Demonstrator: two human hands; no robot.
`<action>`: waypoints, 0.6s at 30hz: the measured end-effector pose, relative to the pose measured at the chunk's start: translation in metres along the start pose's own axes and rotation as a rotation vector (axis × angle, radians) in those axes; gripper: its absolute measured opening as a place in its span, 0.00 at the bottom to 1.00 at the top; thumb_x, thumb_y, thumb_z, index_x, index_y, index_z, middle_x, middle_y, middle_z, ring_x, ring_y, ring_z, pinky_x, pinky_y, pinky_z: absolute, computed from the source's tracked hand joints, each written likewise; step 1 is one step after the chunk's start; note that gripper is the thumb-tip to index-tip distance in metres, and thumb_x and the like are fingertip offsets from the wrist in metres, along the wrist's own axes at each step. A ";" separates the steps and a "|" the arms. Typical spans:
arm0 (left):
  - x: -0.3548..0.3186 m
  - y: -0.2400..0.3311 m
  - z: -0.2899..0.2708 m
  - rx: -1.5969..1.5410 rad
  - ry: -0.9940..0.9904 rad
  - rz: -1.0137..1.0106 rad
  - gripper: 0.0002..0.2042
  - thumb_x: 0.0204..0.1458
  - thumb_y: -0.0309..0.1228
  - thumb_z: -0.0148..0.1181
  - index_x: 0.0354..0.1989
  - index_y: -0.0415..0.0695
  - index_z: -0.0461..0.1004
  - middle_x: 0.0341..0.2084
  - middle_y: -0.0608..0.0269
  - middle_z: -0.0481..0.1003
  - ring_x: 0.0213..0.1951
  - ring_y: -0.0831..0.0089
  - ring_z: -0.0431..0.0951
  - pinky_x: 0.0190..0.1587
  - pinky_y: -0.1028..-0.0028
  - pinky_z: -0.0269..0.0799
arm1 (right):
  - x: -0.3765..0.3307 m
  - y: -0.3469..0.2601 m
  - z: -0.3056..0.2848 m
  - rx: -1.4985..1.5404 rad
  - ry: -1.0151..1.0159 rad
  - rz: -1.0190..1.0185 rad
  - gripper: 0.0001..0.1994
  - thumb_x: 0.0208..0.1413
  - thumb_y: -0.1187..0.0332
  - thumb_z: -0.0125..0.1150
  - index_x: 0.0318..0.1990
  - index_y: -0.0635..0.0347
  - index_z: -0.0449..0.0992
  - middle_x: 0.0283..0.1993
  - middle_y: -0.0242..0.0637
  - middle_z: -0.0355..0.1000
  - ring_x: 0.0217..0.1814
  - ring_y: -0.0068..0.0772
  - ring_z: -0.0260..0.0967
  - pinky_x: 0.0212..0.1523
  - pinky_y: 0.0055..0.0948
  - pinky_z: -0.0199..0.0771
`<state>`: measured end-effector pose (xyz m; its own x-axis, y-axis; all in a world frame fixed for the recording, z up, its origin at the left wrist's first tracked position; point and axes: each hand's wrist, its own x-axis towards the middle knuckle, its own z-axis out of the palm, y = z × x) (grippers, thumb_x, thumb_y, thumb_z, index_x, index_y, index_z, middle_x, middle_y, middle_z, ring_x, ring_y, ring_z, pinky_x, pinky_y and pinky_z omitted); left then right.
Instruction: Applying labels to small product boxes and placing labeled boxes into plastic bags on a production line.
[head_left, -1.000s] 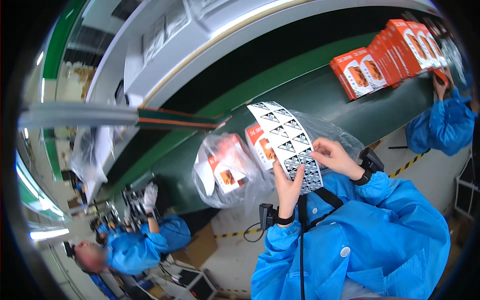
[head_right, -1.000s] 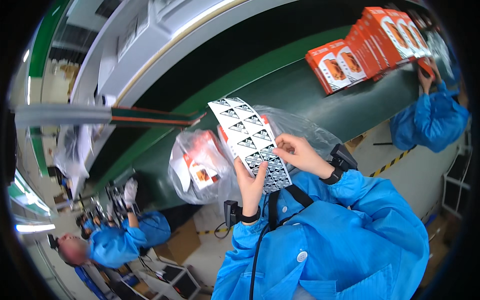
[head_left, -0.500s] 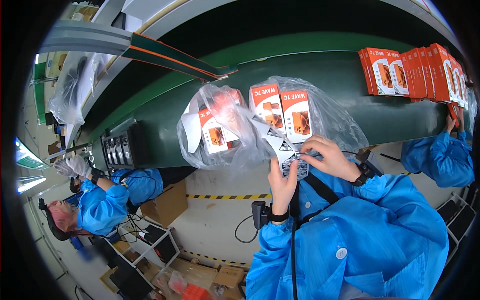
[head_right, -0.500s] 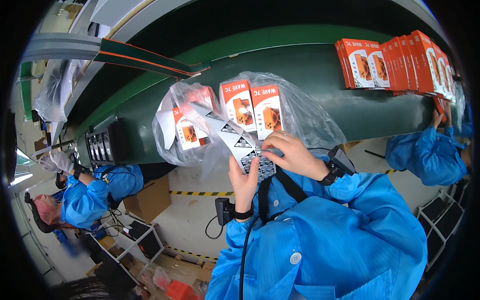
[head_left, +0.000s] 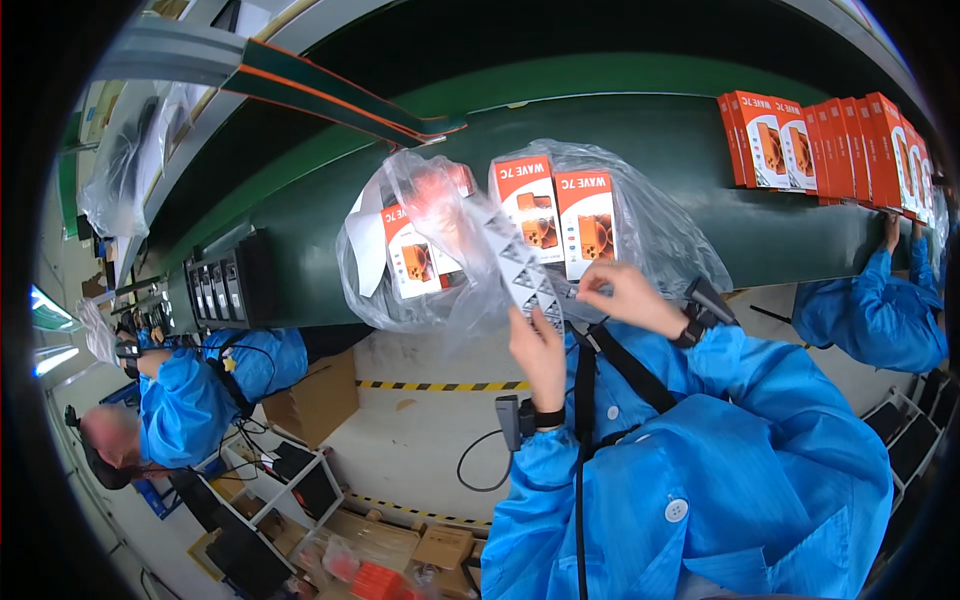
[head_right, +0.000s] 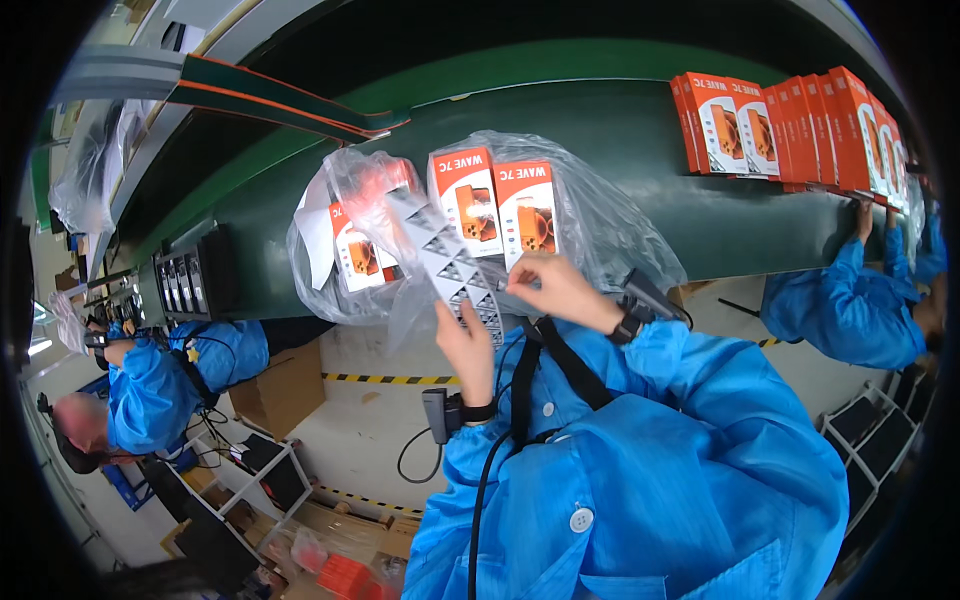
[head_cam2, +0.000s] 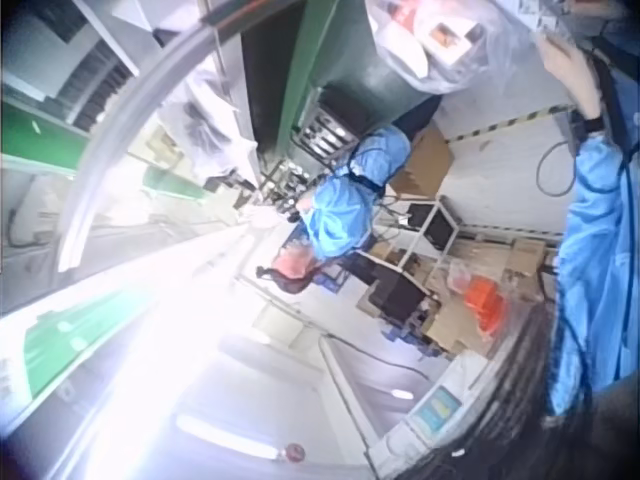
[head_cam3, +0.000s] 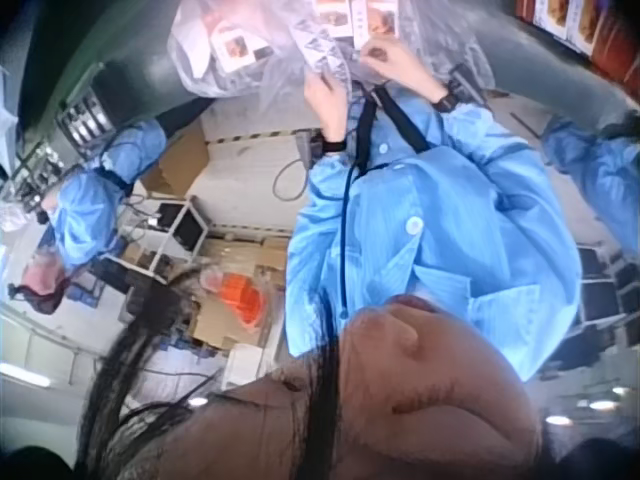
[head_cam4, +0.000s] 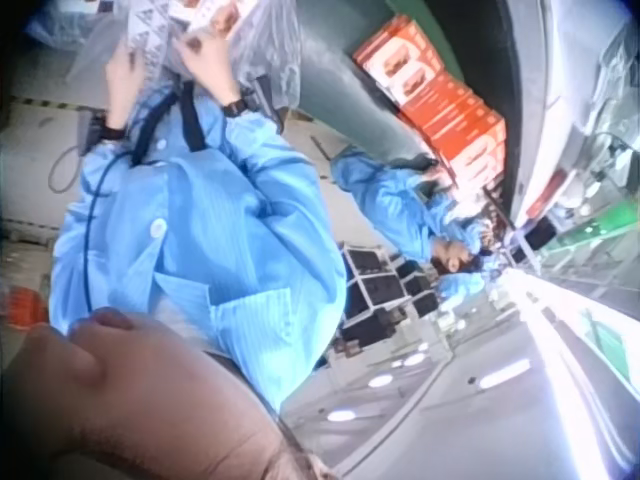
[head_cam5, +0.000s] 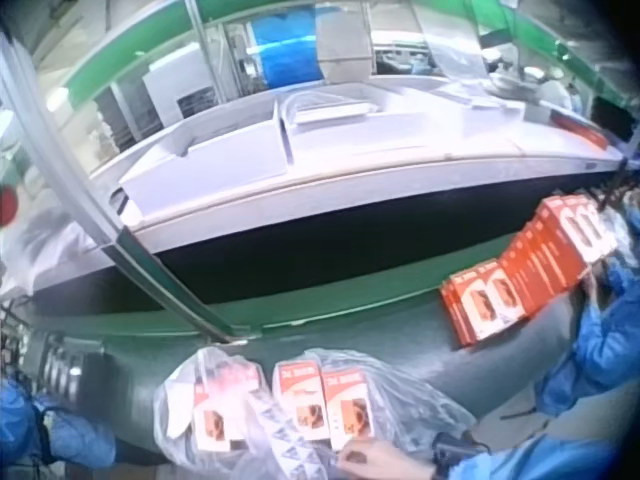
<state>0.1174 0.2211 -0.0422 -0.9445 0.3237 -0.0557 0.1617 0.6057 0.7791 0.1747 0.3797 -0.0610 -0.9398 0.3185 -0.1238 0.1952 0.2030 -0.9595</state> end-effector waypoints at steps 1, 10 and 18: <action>0.001 -0.004 -0.005 -0.051 0.058 -0.023 0.08 0.55 0.25 0.51 0.39 0.33 0.66 0.25 0.40 0.73 0.29 0.45 0.75 0.31 0.62 0.68 | 0.009 0.011 -0.004 -0.002 -0.006 0.001 0.06 0.47 0.69 0.64 0.30 0.63 0.75 0.27 0.38 0.73 0.30 0.33 0.74 0.33 0.28 0.73; 0.008 -0.052 0.019 -0.750 -0.184 -0.275 0.10 0.55 0.27 0.55 0.38 0.30 0.72 0.30 0.62 0.77 0.32 0.78 0.73 0.36 0.76 0.68 | 0.048 0.080 -0.007 0.076 0.032 0.213 0.05 0.54 0.71 0.57 0.32 0.65 0.73 0.24 0.35 0.72 0.26 0.22 0.72 0.26 0.24 0.71; 0.018 -0.104 0.042 0.132 -0.186 0.081 0.18 0.52 0.33 0.50 0.49 0.36 0.70 0.50 0.42 0.67 0.55 0.48 0.60 0.59 0.53 0.48 | 0.004 0.078 0.000 0.173 0.045 0.200 0.04 0.60 0.73 0.48 0.36 0.64 0.64 0.29 0.33 0.64 0.25 0.21 0.68 0.27 0.24 0.70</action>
<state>0.0959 0.1946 -0.1502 -0.8601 0.4959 -0.1198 0.2824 0.6583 0.6977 0.1860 0.3968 -0.1359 -0.8729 0.3783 -0.3080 0.3218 -0.0281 -0.9464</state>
